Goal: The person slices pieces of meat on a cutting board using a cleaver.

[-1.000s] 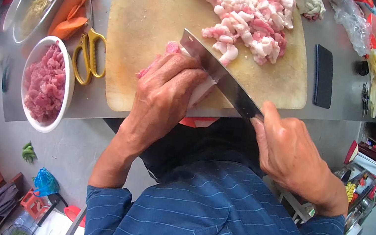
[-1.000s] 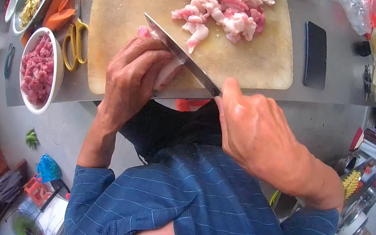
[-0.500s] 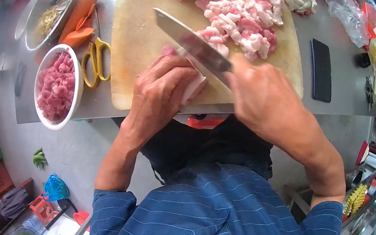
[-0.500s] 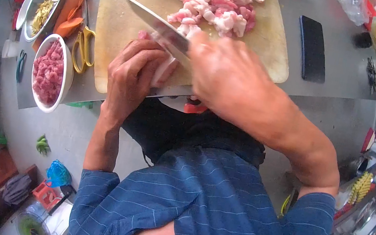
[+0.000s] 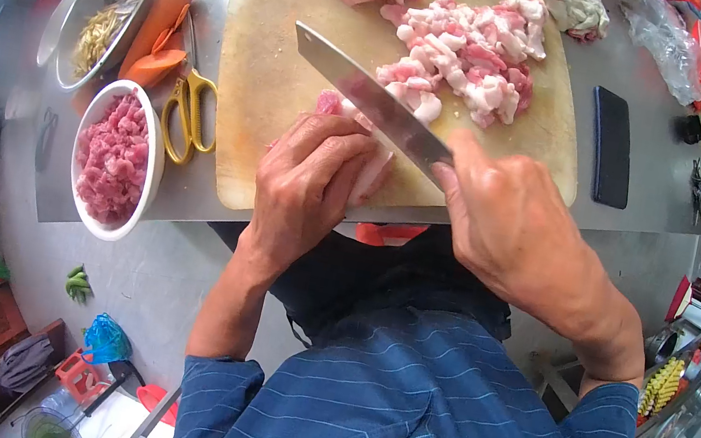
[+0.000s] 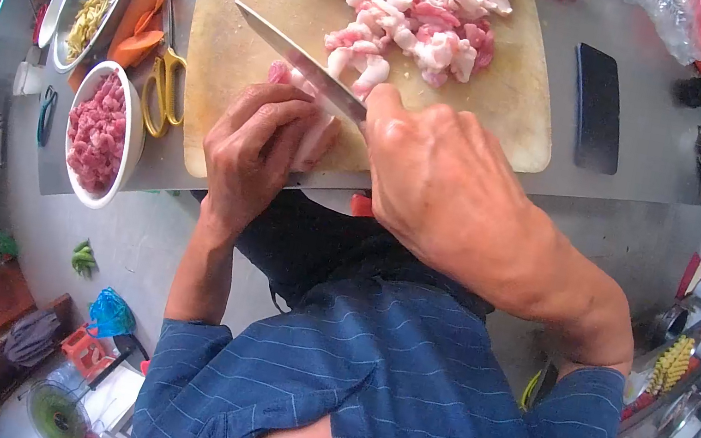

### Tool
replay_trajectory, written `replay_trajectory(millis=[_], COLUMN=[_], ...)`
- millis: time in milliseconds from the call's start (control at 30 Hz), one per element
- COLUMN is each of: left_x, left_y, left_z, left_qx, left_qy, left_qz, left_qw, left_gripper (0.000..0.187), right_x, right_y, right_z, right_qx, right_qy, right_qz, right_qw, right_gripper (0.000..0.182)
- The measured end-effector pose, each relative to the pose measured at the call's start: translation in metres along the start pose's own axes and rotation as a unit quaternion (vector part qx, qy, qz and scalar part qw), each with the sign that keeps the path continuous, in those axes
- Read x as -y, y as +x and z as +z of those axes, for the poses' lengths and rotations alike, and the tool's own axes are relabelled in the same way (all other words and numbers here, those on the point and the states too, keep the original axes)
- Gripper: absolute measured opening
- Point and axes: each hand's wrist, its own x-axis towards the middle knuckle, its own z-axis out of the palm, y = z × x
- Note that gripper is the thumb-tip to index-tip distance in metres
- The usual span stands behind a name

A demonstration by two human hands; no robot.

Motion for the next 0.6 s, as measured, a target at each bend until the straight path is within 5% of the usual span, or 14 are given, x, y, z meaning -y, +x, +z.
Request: replay_trajectory(millis=[167,233,367,433,600], left_x=[0.001,0.001,0.002,0.002,0.003], left_y=[0.005,0.007,0.004,0.005,0.007], left_z=[-0.001,-0.004,-0.005,-0.007,-0.005], left_qx=[0.038,0.049,0.052,0.052,0.041], left_qy=[-0.026,-0.026,-0.009,-0.017,-0.027], left_qz=[-0.005,-0.004,0.004,0.002,-0.007], left_qw=[0.999,0.998,0.999,0.998,0.999], left_gripper=[0.020,0.019,0.018,0.020,0.017], right_x=[0.006,0.005,0.012,0.021,-0.009], right_y=[0.009,0.015,0.063,0.081,0.056], right_z=[0.007,0.016,0.037,0.034,0.008], right_qx=[0.005,-0.140,-0.140,-0.066,-0.027], right_qy=[-0.059,-0.099,-0.087,-0.112,-0.066], right_qz=[-0.022,-0.163,-0.180,-0.117,-0.055], right_qw=[0.998,0.972,0.970,0.985,0.996], right_gripper=[0.015,0.015,0.017,0.030,0.020])
